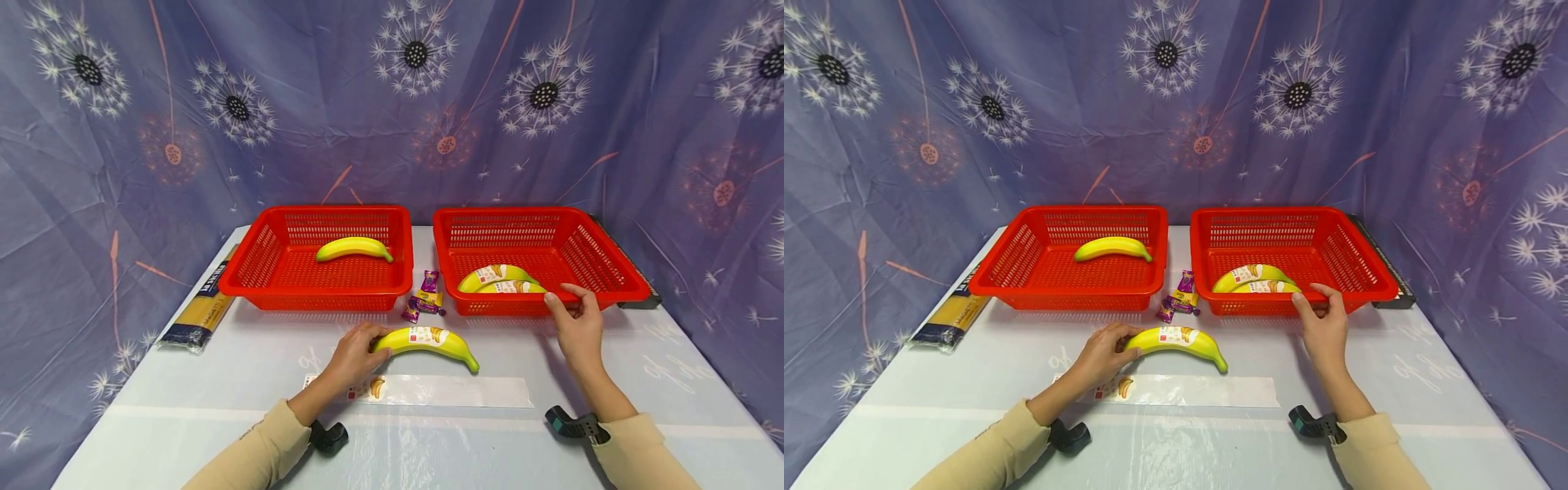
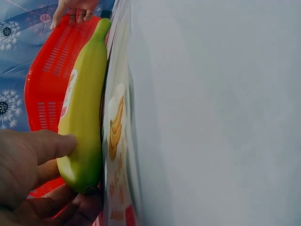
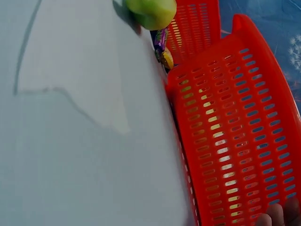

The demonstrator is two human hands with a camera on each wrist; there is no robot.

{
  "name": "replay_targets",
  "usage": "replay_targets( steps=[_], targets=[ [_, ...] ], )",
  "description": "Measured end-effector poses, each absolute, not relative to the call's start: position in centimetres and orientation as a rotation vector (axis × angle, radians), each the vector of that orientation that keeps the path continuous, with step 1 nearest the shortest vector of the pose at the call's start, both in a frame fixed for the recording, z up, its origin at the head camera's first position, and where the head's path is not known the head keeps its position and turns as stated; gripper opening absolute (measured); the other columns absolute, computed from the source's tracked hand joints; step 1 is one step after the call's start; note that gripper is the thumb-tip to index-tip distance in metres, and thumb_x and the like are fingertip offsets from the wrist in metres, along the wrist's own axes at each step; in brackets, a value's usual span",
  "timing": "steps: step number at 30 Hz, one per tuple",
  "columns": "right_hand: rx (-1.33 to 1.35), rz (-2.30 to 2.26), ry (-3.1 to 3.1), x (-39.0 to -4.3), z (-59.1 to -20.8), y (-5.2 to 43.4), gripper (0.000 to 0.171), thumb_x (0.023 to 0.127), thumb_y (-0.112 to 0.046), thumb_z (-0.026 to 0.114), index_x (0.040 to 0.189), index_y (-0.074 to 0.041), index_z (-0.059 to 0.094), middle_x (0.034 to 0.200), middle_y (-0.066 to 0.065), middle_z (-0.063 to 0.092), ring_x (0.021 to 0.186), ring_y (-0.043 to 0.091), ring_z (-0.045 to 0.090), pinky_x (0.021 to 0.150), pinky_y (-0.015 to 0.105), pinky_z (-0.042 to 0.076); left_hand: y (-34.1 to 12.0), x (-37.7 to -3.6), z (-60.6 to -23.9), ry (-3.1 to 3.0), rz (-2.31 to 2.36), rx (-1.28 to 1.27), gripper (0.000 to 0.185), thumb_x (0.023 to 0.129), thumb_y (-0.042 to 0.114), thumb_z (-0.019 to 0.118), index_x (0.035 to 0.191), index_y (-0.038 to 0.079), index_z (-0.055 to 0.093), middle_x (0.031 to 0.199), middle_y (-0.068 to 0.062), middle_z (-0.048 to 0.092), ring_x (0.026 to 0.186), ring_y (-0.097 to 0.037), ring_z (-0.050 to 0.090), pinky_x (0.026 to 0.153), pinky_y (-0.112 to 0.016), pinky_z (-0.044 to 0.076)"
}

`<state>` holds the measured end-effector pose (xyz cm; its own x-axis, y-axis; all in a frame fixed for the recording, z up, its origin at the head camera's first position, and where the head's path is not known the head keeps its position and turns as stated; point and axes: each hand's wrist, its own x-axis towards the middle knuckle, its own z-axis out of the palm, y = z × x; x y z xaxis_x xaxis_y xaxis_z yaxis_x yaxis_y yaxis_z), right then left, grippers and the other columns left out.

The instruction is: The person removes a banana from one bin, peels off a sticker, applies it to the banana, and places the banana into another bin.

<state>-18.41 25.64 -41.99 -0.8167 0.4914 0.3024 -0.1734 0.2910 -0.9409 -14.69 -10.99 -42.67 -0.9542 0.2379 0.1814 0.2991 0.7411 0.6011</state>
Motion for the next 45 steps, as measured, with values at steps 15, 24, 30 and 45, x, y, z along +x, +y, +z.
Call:
replay_targets(
  steps=[15, 24, 30, 45],
  targets=[
    [-0.266, 1.535, -2.061, -18.5, -42.0, 25.5, 0.037, 0.084, -0.023, 0.07, 0.118, -0.013, 0.057, 0.077, -0.011, 0.054, 0.066, 0.006, 0.047, 0.056, 0.012, 0.04, -12.3, -13.8, -37.9, -2.804, -1.118, -0.451, 0.032, 0.079, 0.014, 0.071, 0.111, 0.011, 0.069, 0.091, 0.0, 0.065, 0.077, -0.01, 0.058, 0.071, -0.027, 0.05],
    [-0.273, 1.557, -2.083, -18.0, -41.0, 25.1, 0.039, 0.085, -0.019, 0.069, 0.12, -0.008, 0.055, 0.075, -0.009, 0.053, 0.064, 0.006, 0.046, 0.055, 0.013, 0.04, -9.0, -17.7, -33.1, -2.656, -1.239, -0.531, 0.033, 0.082, 0.018, 0.071, 0.114, 0.01, 0.068, 0.098, -0.006, 0.067, 0.083, -0.016, 0.062, 0.072, -0.023, 0.053],
    [-0.265, 1.526, -2.083, -18.4, -41.9, 25.3, 0.037, 0.084, -0.023, 0.07, 0.118, -0.013, 0.057, 0.073, -0.01, 0.052, 0.063, 0.005, 0.046, 0.054, 0.013, 0.039, -5.5, -21.6, -31.8, -2.703, -1.158, -0.505, 0.036, 0.085, 0.025, 0.069, 0.118, 0.01, 0.066, 0.101, -0.007, 0.067, 0.088, -0.018, 0.062, 0.075, -0.026, 0.051],
    [-0.215, 1.516, -2.048, -18.2, -42.2, 25.8, 0.036, 0.085, -0.018, 0.069, 0.118, -0.009, 0.057, 0.073, -0.013, 0.053, 0.065, 0.004, 0.048, 0.055, 0.012, 0.039, 3.6, -26.2, -32.1, -2.921, -0.599, -0.692, 0.022, 0.088, 0.032, 0.064, 0.099, 0.014, 0.071, 0.09, 0.002, 0.068, 0.088, -0.013, 0.061, 0.078, -0.028, 0.045]
  ],
)
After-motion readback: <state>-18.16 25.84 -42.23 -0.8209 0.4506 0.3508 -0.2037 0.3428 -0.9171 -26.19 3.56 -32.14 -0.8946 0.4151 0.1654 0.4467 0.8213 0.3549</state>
